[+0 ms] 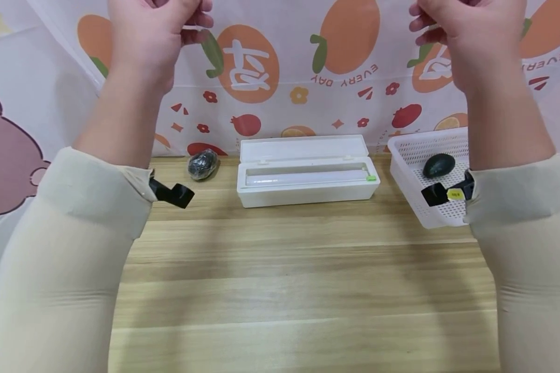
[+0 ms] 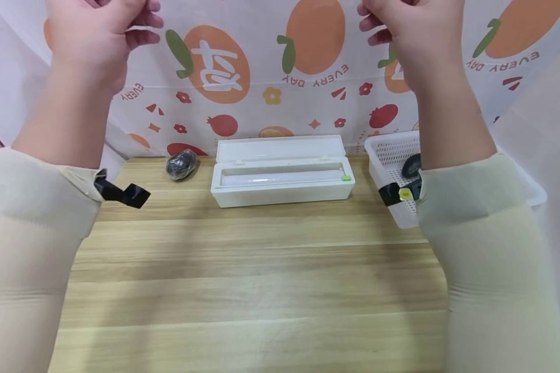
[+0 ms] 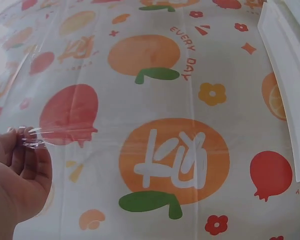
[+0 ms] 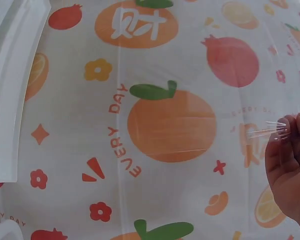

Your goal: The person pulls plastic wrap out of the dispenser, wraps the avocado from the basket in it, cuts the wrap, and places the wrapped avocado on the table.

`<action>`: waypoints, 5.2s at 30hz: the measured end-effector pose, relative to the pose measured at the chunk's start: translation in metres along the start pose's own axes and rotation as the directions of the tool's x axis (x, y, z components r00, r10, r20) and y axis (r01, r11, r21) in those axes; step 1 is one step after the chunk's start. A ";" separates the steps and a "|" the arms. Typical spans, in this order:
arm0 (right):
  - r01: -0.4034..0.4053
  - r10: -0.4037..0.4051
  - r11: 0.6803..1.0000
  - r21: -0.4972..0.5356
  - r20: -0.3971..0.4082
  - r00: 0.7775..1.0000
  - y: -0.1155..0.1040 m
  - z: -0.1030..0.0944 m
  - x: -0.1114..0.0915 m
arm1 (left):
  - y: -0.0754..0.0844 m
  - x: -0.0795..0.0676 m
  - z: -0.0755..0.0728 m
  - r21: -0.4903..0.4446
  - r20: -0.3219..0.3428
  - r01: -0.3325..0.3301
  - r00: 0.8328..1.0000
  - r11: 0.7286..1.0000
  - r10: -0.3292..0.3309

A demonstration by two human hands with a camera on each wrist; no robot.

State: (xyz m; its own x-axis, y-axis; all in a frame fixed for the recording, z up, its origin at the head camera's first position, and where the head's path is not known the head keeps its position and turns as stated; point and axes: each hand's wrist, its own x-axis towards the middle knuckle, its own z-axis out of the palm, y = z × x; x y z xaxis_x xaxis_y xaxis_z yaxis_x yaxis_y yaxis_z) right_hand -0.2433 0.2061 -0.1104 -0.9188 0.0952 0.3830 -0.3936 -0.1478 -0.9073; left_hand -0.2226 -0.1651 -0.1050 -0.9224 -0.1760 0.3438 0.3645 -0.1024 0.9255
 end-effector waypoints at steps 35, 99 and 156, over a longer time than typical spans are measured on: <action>-0.153 0.207 0.978 -0.141 0.720 0.662 0.122 -0.066 -0.181 | -0.108 -0.169 -0.073 0.192 0.676 0.389 0.613 0.901 -0.409; 0.384 0.147 0.629 -0.676 0.588 0.795 0.111 -0.117 -0.159 | -0.213 -0.262 -0.073 0.648 0.638 -0.102 0.614 0.754 -0.465; -0.200 0.856 0.064 -0.978 -0.049 0.515 0.191 -0.228 0.042 | -0.209 -0.280 -0.071 0.721 0.526 -0.037 0.679 0.692 -0.512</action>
State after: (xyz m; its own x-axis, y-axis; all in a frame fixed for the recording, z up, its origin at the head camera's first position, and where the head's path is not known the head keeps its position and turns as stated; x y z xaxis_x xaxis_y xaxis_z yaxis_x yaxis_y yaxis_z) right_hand -0.3501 0.4063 -0.3075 -0.8087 -0.0288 -0.5876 0.1879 0.9338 -0.3045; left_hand -0.0316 -0.1643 -0.4061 -0.8800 0.4482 -0.1570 0.1945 0.6418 0.7418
